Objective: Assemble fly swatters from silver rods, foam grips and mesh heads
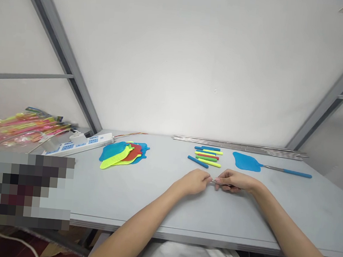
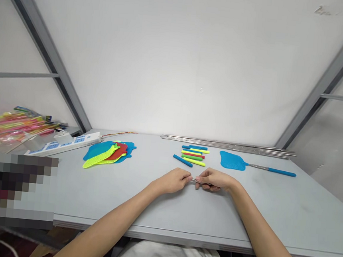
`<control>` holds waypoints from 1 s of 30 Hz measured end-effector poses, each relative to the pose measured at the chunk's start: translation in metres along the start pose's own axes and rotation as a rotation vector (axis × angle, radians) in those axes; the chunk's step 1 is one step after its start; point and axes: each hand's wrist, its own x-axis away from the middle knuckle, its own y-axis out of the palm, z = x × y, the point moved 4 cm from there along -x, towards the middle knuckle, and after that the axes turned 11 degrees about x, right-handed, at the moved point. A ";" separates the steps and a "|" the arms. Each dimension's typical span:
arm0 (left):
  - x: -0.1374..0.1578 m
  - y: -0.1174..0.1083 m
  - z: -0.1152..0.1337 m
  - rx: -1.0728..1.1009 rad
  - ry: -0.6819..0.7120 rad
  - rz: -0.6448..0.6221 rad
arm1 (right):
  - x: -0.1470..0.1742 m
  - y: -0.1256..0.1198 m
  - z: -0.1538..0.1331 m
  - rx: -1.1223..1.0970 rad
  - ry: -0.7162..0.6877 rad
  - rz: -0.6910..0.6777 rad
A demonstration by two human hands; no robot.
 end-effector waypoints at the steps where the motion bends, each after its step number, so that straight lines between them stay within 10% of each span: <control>1: 0.000 0.001 -0.001 -0.004 -0.009 0.001 | 0.000 0.000 0.000 0.002 0.000 -0.001; 30: -0.001 -0.002 -0.014 -0.013 -0.110 0.033 | -0.010 0.010 -0.012 -0.016 -0.023 0.145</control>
